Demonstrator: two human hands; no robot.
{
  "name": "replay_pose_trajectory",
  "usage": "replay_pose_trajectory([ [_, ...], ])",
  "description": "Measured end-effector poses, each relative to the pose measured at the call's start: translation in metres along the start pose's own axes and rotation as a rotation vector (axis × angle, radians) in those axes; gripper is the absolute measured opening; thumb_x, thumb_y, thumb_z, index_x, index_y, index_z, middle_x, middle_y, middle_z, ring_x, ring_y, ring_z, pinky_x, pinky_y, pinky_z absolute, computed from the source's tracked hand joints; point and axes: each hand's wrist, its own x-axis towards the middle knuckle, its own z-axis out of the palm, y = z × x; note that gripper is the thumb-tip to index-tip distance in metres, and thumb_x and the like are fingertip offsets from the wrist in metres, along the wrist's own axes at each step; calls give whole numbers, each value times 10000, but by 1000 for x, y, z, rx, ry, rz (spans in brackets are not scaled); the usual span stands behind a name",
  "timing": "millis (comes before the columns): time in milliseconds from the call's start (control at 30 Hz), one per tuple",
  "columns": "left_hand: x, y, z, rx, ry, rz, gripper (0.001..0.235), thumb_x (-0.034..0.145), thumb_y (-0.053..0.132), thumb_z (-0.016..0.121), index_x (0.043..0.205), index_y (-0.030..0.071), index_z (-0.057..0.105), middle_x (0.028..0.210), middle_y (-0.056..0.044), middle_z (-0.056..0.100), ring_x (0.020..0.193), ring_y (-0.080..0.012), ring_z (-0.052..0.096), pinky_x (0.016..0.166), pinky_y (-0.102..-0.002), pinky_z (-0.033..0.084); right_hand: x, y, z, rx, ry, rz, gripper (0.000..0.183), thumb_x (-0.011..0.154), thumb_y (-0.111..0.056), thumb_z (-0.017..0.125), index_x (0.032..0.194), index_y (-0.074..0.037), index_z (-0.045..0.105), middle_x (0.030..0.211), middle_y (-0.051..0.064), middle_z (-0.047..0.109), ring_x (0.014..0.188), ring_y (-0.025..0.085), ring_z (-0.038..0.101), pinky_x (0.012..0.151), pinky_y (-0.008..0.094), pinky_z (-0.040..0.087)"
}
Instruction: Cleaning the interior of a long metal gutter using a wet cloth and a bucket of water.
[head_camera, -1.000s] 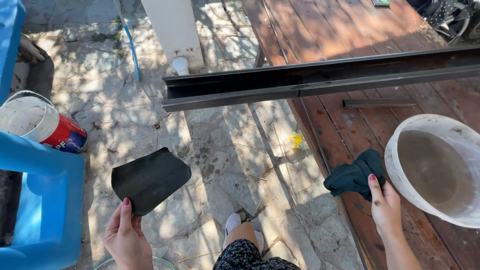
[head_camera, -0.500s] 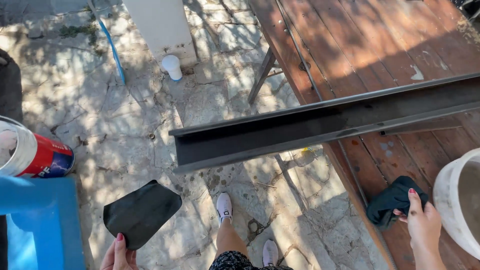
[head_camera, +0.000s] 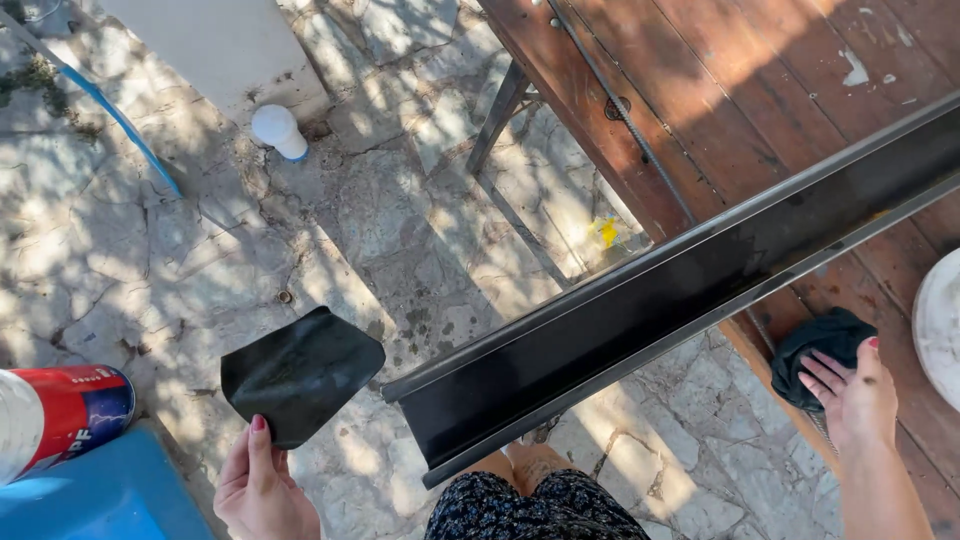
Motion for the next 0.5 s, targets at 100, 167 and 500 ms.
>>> replay_pose_trajectory([
  [100,-1,17,9,-52,-73,62,231,996,268,756,1156,102,741,1128,-66,758,1051,-154,753,817,-208,616,-80,-48,46,36,-5,73,739,1174,-597,397,1607,-97,68,1453,299,531,1241,375,650,1068,522,532],
  [167,-10,37,14,-25,-21,122,270,996,263,762,1168,58,724,1187,-118,747,1150,-231,765,939,-278,676,-148,-73,86,203,-109,168,788,1050,-603,405,1543,-21,207,1539,315,427,1300,426,585,1137,518,473],
  [500,58,45,71,-180,-365,-145,189,966,106,719,1094,-32,729,1047,-199,747,943,-223,738,874,-238,619,-304,-61,225,596,-226,422,1010,985,-856,162,1312,-2,591,1204,268,640,1070,417,589,997,517,447],
])
